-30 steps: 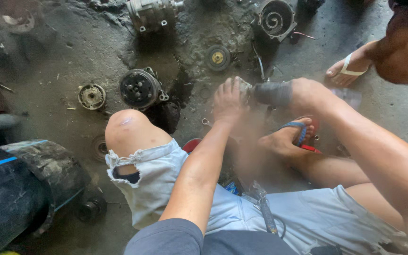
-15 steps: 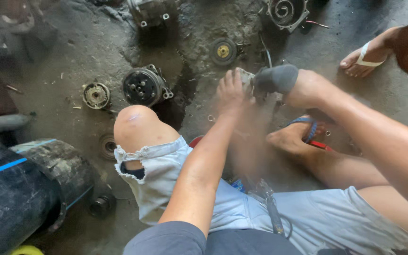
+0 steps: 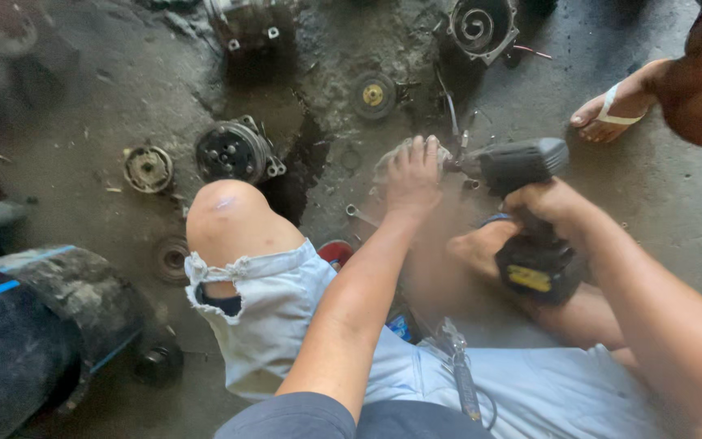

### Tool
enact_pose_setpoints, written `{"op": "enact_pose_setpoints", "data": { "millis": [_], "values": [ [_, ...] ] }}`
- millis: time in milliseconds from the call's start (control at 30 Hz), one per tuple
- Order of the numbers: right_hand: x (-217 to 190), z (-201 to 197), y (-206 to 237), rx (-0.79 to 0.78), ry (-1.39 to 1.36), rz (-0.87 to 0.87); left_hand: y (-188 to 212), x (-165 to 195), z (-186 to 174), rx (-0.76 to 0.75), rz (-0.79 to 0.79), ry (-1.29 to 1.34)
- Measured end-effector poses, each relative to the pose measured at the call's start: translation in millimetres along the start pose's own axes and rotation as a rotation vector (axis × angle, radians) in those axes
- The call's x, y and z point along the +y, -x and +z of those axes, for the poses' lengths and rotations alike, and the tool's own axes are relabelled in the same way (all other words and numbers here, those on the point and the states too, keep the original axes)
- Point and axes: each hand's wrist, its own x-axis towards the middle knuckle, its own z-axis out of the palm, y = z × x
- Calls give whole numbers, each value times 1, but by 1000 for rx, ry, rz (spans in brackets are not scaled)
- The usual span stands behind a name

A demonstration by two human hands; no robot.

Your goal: The person sits on the floor and uses a cordless angle grinder to clean and smooth a small metal part. They hold the part with one hand and operate the grinder with the other, rotating the part to treat different surfaces. Another person works nearby on separate components.

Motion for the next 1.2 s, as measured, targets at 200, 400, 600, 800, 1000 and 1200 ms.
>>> {"op": "enact_pose_setpoints", "data": {
  "millis": [200, 400, 600, 800, 1000, 1200],
  "values": [
    [10, 23, 8, 15, -251, 69, 3, 14, -8, 1, -62, 55],
    [-50, 43, 32, 74, -9, -79, 8, 1, -16, 123, -158, 59],
    [-73, 53, 36, 83, 90, -53, 9, 1, -13, 100, -213, 107],
    [-81, 58, 36, 73, 174, -155, 11, -6, -23, 92, -273, 163],
    [-87, 50, 38, 61, 35, -106, -1, -9, -40, 36, -244, 156],
    [-59, 27, 79, 77, -16, -191, 16, -17, -44, -53, -219, 125]
  ]
}}
